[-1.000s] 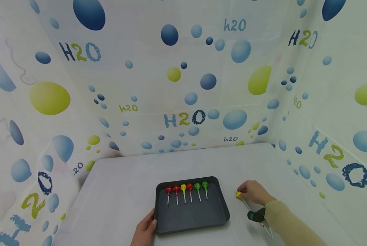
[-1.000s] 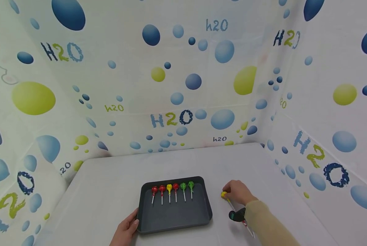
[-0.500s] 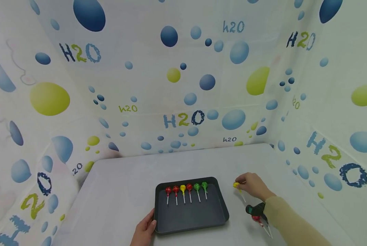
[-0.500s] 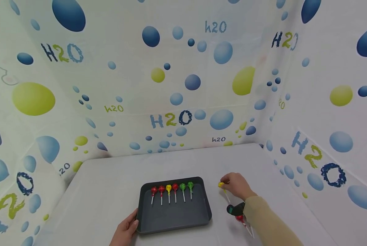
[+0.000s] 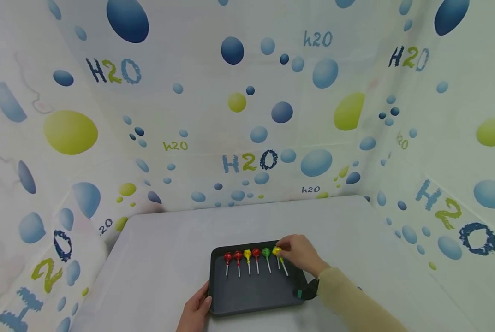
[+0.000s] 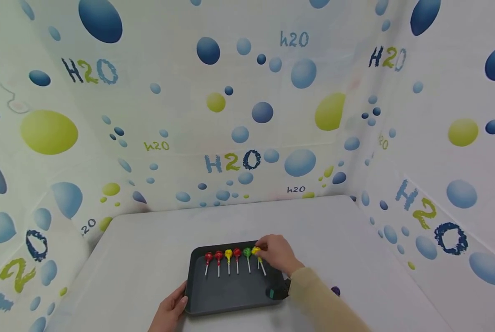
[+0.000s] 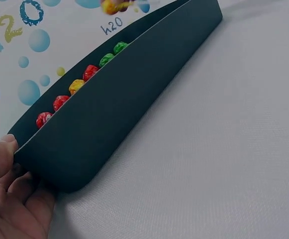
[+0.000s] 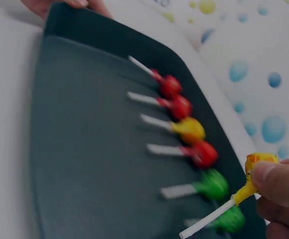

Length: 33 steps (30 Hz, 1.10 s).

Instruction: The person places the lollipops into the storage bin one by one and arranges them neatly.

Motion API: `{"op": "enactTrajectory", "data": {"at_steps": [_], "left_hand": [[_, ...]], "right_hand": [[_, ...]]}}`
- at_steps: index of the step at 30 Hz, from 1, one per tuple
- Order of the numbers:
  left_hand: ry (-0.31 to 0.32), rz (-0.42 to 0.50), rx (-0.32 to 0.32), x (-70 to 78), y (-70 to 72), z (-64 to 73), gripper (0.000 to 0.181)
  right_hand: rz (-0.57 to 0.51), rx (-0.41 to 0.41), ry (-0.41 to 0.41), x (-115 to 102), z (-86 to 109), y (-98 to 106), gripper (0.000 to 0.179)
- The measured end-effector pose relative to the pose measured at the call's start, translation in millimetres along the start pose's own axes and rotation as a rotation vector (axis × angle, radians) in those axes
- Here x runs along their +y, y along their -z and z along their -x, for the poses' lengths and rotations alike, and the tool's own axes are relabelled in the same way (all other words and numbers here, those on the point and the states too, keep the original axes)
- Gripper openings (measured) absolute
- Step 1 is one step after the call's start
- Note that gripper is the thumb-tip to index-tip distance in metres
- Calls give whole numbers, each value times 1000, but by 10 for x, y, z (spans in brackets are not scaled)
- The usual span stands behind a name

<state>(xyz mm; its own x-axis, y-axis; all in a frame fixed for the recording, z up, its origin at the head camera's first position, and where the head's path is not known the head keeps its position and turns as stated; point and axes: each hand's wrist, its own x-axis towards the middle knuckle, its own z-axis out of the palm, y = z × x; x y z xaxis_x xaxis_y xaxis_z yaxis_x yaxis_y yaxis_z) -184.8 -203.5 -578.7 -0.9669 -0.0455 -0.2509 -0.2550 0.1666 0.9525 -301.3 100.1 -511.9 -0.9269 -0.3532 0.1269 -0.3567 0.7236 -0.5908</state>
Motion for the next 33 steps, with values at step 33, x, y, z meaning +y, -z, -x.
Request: {"op": "enactTrajectory", "data": {"at_steps": [33], "left_hand": [[-24, 8, -11, -10, -2, 4, 50]], "right_hand": [[180, -70, -20, -877, 71, -1150, 13]]}}
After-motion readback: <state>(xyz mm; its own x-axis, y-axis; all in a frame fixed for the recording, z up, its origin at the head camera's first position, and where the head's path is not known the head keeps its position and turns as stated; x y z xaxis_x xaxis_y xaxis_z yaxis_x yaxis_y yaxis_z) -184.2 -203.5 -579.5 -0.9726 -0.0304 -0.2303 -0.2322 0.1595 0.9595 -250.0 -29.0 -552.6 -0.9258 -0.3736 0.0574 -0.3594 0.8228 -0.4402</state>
